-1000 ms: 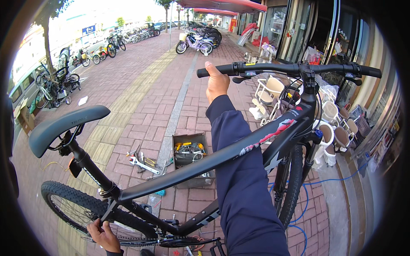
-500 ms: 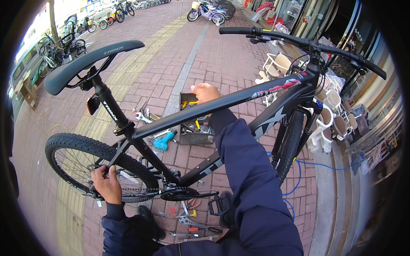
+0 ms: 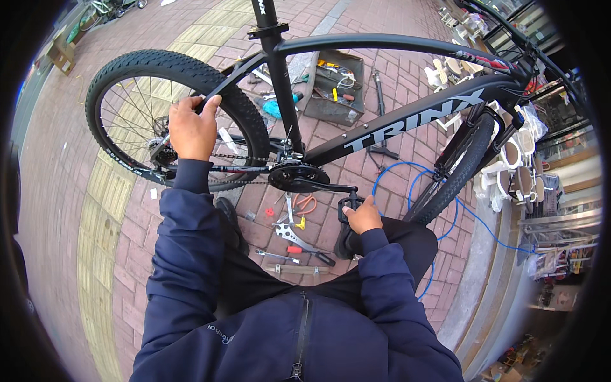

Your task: The person adjusts the bicycle seat height using a hex key, then rotates the pedals and rear wheel by hand. They assemble a bicycle pump with a hose and attach it to the rear tire valve, preparing to inflate the tire.

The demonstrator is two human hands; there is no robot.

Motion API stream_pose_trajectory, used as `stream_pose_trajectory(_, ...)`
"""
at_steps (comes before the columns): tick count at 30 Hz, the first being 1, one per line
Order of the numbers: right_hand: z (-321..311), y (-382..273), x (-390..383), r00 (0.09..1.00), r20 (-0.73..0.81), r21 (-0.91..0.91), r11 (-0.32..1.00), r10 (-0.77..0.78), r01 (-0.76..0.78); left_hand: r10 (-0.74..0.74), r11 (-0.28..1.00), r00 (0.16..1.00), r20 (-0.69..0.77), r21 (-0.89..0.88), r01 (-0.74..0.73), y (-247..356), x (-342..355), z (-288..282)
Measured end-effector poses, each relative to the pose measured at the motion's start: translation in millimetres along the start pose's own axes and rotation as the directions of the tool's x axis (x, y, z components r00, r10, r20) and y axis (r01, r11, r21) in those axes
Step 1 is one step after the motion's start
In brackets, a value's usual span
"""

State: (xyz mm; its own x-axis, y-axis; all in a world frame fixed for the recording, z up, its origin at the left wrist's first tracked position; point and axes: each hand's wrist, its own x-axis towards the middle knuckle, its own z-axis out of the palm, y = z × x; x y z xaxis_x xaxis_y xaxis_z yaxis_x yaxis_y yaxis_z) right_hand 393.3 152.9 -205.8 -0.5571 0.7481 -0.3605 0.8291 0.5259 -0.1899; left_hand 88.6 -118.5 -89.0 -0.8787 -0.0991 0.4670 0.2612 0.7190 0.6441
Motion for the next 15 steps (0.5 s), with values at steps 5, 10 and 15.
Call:
stream_pose_trajectory(5, 21.5, 1.9, 4.7, 0.998, -0.069, -0.001, 1.0, -0.003, 0.003, 0.008, 1.0, 1.0, 0.006, -0.006, -0.008, 1.8, 0.9, -3.3)
stream_pose_trajectory(10, 25.1, -2.7, 10.3, 0.997, -0.081, -0.04, 0.999, -0.004, 0.001, -0.016, 1.0, 1.0, 0.009, -0.001, 0.016, 4.2, -0.6, -4.1)
stream_pose_trajectory(15, 54.0, 1.0, 18.2, 0.999, -0.025, -0.045, 0.998, 0.043, -0.044, -0.01, 1.0, 1.0, 0.009, -0.012, 0.01, 3.7, 0.6, -3.0)
